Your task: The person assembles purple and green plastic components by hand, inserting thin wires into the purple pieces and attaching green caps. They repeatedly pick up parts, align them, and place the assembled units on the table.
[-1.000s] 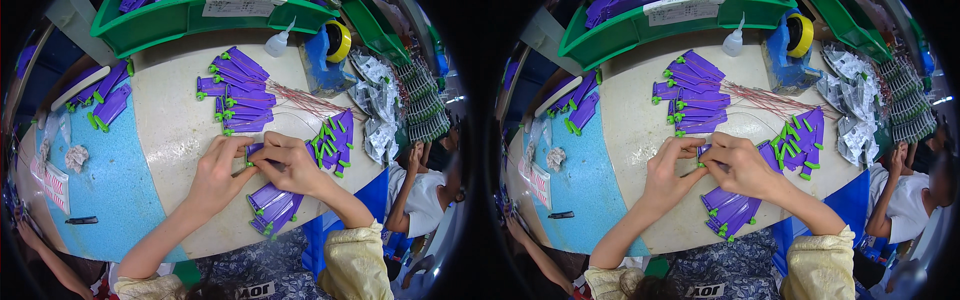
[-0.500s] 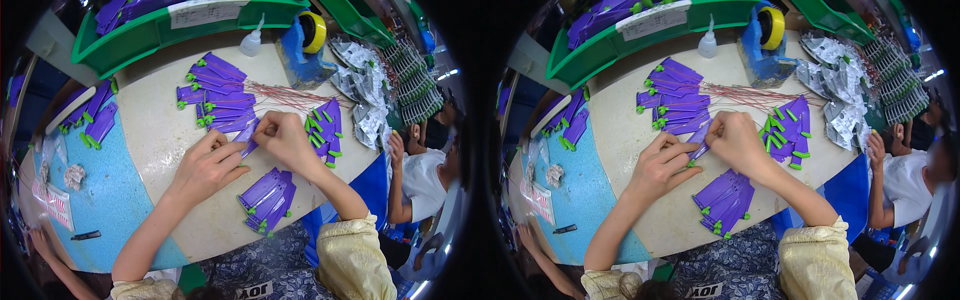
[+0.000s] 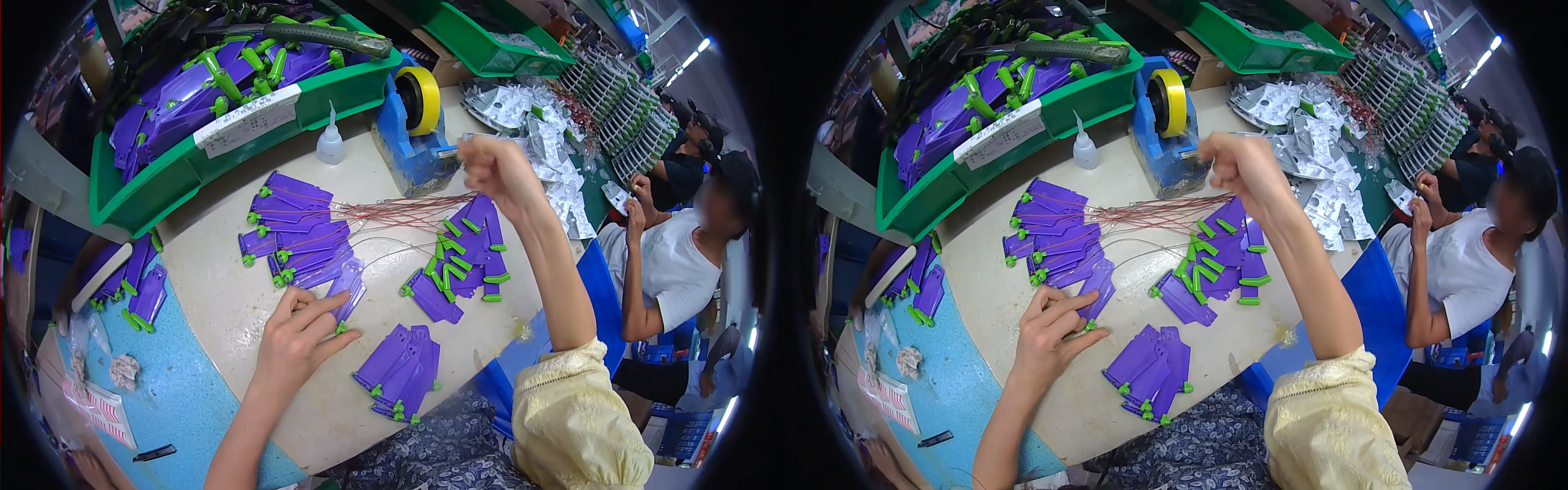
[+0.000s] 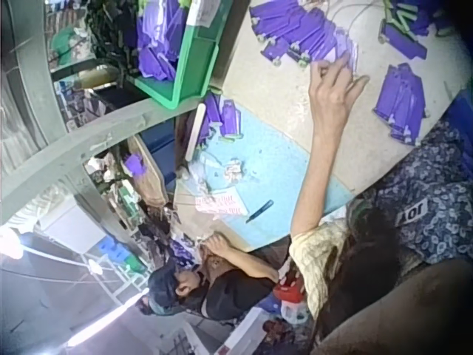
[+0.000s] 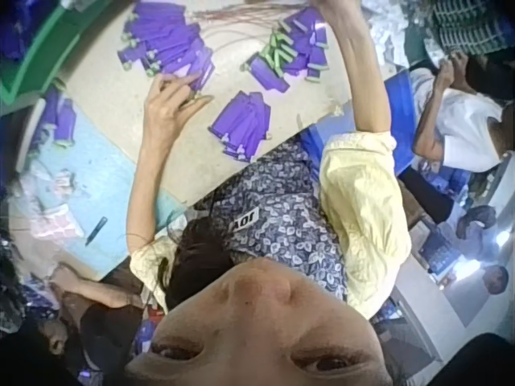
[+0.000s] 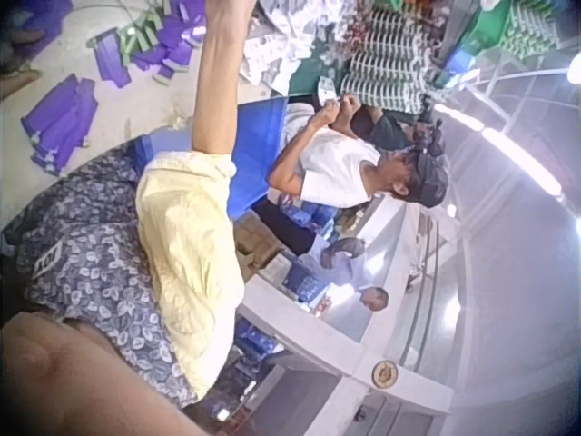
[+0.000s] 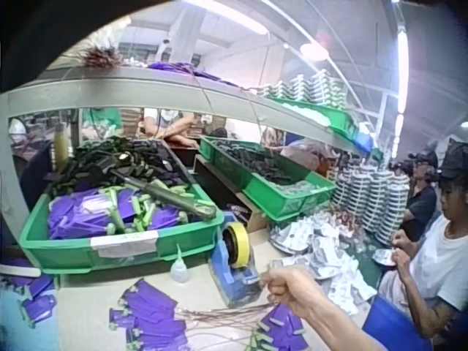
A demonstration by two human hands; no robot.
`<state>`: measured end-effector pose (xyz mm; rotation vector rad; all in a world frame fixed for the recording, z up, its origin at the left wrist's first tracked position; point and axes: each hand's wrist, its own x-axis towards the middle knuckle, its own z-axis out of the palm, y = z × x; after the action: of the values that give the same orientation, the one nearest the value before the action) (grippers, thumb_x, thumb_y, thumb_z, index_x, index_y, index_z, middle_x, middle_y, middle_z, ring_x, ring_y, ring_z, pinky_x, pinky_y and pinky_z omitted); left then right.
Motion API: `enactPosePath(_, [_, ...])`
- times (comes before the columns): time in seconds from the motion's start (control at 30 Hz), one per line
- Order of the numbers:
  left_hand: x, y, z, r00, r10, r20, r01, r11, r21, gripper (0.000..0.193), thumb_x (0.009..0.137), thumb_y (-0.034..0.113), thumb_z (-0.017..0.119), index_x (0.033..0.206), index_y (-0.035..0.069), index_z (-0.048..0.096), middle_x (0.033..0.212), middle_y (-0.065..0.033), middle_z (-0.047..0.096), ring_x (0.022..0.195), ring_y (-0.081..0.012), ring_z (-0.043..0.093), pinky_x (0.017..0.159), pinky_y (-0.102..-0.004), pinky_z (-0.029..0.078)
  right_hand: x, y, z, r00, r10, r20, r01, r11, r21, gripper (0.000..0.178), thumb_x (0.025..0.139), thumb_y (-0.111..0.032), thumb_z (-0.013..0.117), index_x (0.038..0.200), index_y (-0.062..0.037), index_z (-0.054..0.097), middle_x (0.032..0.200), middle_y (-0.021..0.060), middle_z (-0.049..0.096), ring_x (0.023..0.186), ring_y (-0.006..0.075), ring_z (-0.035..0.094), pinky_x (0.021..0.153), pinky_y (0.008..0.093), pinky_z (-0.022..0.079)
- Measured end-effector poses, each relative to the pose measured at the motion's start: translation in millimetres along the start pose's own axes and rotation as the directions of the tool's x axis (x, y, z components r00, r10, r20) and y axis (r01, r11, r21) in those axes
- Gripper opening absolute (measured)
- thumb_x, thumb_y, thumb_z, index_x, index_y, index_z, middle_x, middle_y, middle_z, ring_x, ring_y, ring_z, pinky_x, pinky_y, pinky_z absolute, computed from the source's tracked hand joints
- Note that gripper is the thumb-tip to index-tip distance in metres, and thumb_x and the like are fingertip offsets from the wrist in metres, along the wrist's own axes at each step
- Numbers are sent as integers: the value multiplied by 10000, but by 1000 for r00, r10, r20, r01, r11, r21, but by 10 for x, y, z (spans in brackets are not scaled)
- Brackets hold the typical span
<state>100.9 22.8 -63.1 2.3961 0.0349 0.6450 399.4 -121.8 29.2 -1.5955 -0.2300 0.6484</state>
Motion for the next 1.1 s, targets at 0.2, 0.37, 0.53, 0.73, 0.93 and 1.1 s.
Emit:
enactPosePath(0.2, [11, -18, -20, 1000, 0, -1, 0, 1000, -1, 380, 640, 157, 917, 885, 1, 671, 1042, -89, 745, 879, -251, 609, 714, -353, 541, -35, -15, -29, 994, 15, 108, 39, 874, -485, 175, 768, -90, 664, 626, -48, 571, 542, -44, 426, 465, 53, 320, 442, 262, 232])
enactPosePath(0.37, [-63, -17, -52, 981, -193, 7, 192, 976, -105, 677, 689, 137, 889, 1266, 19, 555, 1100, -91, 729, 956, -271, 634, 842, -368, 557, -1027, 409, 551, 865, 184, 466, 34, 907, -421, 143, 869, -128, 726, 961, -41, 794, 677, 18, 624, 534, 61, 482, 479, 244, 358])
enactPosePath(0.53, [-79, 36, 19, 988, -115, -100, 108, 992, -67, 590, 710, 132, 859, 1229, 16, 604, 1086, -107, 687, 955, -282, 622, 825, -381, 534, -1087, 898, 756, 788, 77, 610, 241, 874, -421, 239, 942, -110, 674, 1154, -28, 750, 788, 85, 668, 570, 97, 533, 497, 299, 403])
enactPosePath(0.73, [-260, 197, 156, 976, -92, -199, 134, 969, 209, 429, 689, 85, 857, 1088, 25, 711, 1042, -133, 628, 895, -292, 610, 731, -366, 533, -986, 841, 832, 732, -408, 546, 680, 489, -547, 162, 907, -74, 696, 1027, 23, 745, 771, 165, 646, 567, 259, 582, 530, 358, 440])
enactPosePath(0.93, [-172, 232, 94, 978, -63, -201, 102, 976, 191, 391, 743, 104, 759, 1131, 76, 713, 1041, -130, 613, 876, -290, 555, 783, -446, 450, -120, 732, 840, 659, -636, 401, 695, 313, -647, 82, 854, -49, 700, 869, 29, 720, 858, 186, 655, 779, 371, 651, 708, 433, 527])
enactPosePath(1.1, [-433, 524, -13, 999, -3, 55, 8, 996, -85, 312, 715, 109, 775, 1019, 55, 732, 1048, -110, 667, 919, -293, 608, 772, -404, 520, -66, 791, 953, 667, -580, 468, 697, 261, -668, 87, 812, -37, 701, 865, 32, 691, 886, 191, 661, 897, 375, 656, 797, 459, 524])
